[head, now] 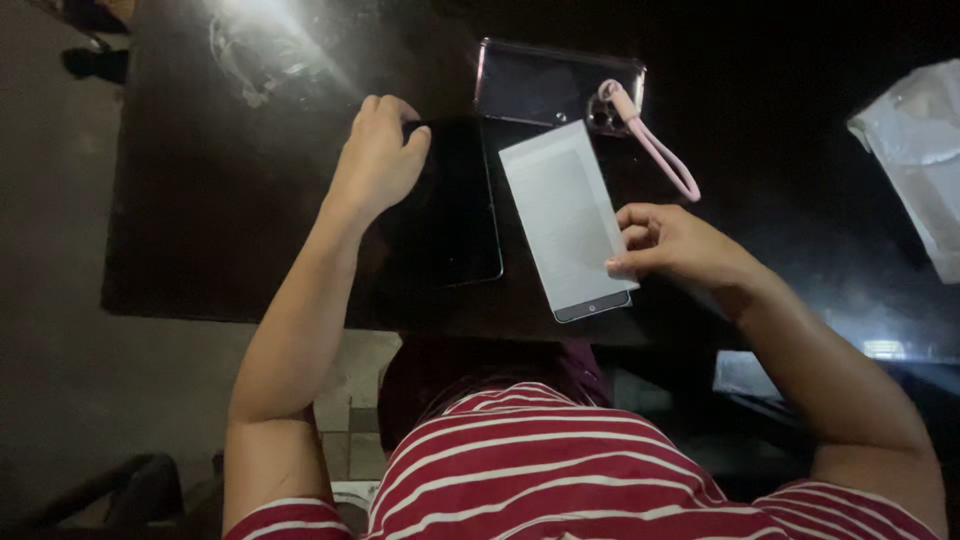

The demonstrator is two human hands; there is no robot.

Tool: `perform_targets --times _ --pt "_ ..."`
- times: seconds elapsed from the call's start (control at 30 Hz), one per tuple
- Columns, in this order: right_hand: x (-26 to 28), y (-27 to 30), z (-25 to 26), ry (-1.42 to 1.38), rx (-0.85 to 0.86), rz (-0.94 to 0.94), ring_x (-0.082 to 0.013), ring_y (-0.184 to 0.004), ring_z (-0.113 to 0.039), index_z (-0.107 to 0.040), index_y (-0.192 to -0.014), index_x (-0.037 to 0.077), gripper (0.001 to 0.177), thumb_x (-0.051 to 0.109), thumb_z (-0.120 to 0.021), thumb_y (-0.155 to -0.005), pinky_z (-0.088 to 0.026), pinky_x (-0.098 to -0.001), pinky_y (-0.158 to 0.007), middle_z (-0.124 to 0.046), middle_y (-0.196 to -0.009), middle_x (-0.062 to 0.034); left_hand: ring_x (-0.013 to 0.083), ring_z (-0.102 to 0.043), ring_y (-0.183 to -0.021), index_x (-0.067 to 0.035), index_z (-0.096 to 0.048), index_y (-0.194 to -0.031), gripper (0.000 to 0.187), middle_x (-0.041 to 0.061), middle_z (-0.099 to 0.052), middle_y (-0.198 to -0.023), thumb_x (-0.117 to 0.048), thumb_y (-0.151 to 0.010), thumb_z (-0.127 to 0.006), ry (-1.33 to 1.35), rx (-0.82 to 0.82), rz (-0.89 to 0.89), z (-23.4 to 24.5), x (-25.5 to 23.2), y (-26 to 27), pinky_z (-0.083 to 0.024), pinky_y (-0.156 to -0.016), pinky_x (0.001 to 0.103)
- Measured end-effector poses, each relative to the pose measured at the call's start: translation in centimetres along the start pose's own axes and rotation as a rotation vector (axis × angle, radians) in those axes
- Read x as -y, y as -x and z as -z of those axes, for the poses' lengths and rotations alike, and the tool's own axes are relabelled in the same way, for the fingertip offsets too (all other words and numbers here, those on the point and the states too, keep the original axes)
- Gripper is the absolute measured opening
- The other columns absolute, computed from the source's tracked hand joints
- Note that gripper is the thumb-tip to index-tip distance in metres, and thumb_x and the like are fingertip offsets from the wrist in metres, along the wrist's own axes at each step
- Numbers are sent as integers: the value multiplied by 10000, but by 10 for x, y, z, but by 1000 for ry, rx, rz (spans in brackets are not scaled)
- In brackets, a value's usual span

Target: The person opens a padded envelope on a table, removes a smartphone, and inspects it by turning it over and pressing the power button. The person then retrieves a screen protector from a separate package and places it on the table next to the phone.

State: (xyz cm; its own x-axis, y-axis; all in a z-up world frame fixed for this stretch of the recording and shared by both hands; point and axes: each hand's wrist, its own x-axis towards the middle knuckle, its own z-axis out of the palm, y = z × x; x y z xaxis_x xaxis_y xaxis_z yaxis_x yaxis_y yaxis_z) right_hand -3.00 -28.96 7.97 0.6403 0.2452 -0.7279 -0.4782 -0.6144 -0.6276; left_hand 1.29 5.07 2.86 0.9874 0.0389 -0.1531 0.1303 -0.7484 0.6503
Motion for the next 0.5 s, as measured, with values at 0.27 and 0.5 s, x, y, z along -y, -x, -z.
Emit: perform_targets --times 0.27,0.5 --pt "-19 1 -19 179 -167 139 -171 -626 -718 -509 -1173 32 518 110 -822 -768 -563 -276 -558 -713 -713 -115 316 -577 -1159 -2 -668 -1144 260 156 -623 -1197 -231 -1058 -580 11 -83 -178 -11 9 1 -500 -1003 439" --pt "-21 7 -23 291 -144 221 -169 -611 -724 -534 -1048 15 375 196 -789 -841 -562 -289 -542 -727 -720 -106 251 -681 -1044 -32 -668 -1194 222 112 -699 -1151 -168 -1020 -636 125 -40 -208 -3 17 -5 -559 -908 384"
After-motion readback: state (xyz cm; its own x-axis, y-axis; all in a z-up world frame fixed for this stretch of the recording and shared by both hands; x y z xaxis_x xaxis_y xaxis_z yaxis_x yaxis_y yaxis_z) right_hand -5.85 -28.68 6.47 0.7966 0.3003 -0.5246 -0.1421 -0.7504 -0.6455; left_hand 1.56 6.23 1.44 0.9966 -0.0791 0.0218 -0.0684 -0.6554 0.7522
